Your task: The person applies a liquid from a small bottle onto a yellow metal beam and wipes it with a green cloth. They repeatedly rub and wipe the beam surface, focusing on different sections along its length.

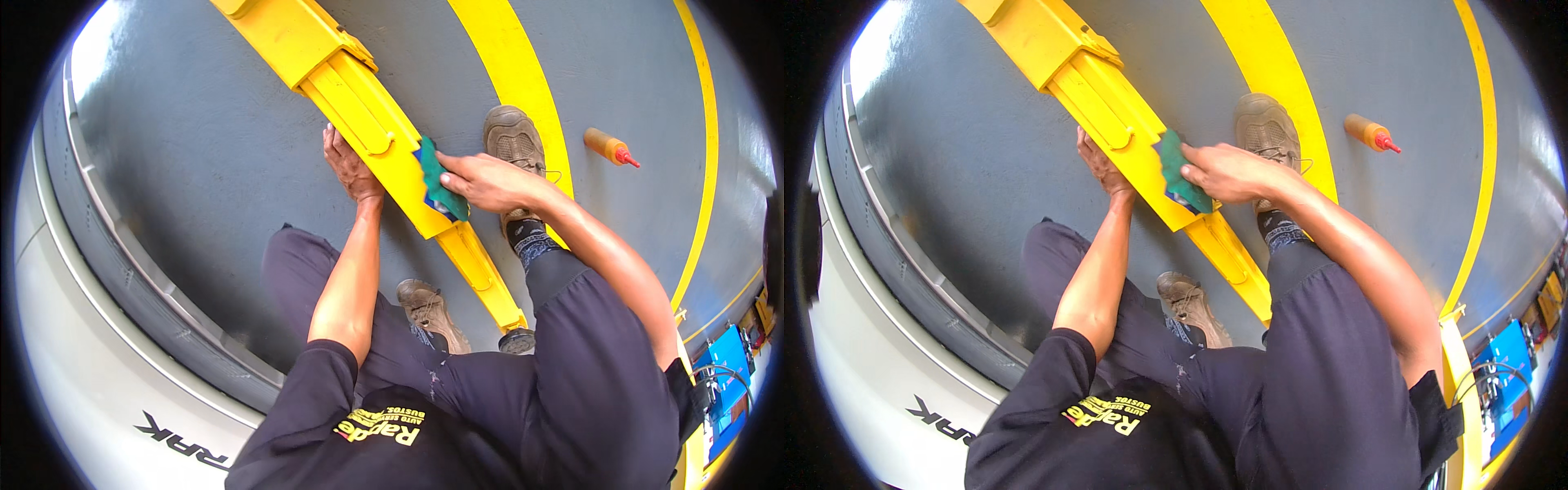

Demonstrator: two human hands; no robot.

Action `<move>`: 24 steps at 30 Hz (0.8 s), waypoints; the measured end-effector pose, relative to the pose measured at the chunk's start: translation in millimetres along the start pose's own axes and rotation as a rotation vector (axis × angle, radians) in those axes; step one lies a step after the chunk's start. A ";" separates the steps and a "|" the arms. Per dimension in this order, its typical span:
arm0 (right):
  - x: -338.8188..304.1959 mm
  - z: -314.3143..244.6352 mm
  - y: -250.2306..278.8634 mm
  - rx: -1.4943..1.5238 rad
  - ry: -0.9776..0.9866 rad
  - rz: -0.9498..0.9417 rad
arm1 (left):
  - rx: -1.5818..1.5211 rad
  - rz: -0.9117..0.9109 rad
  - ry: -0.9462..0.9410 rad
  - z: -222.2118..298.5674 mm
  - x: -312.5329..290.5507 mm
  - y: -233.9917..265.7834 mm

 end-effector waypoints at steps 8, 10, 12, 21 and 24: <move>47.6 -23.0 39.3 0.176 0.358 0.372 | 0.025 -0.034 0.010 -6.6 -0.3 -5.3; 44.1 -13.7 32.1 0.070 0.163 0.241 | 0.039 0.009 0.011 -16.6 -4.5 -5.0; 29.7 11.7 8.6 -0.036 0.054 0.106 | 0.008 0.011 0.039 -12.3 -6.6 -7.1; 27.5 8.7 20.2 0.135 0.211 0.365 | 0.052 -0.024 0.032 -10.3 3.4 -5.2; 13.2 40.3 -12.3 -0.180 0.164 0.143 | 0.107 -0.111 0.173 -32.5 21.2 11.0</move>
Point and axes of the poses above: each hand's wrist, its own x-axis towards the middle knuckle, its own y-axis out of the back of the hand, z = x × y, the point moved 6 cm from there along x, towards the middle knuckle, and after that the axes turned 1 degree about -x, right-handed, at the moved point
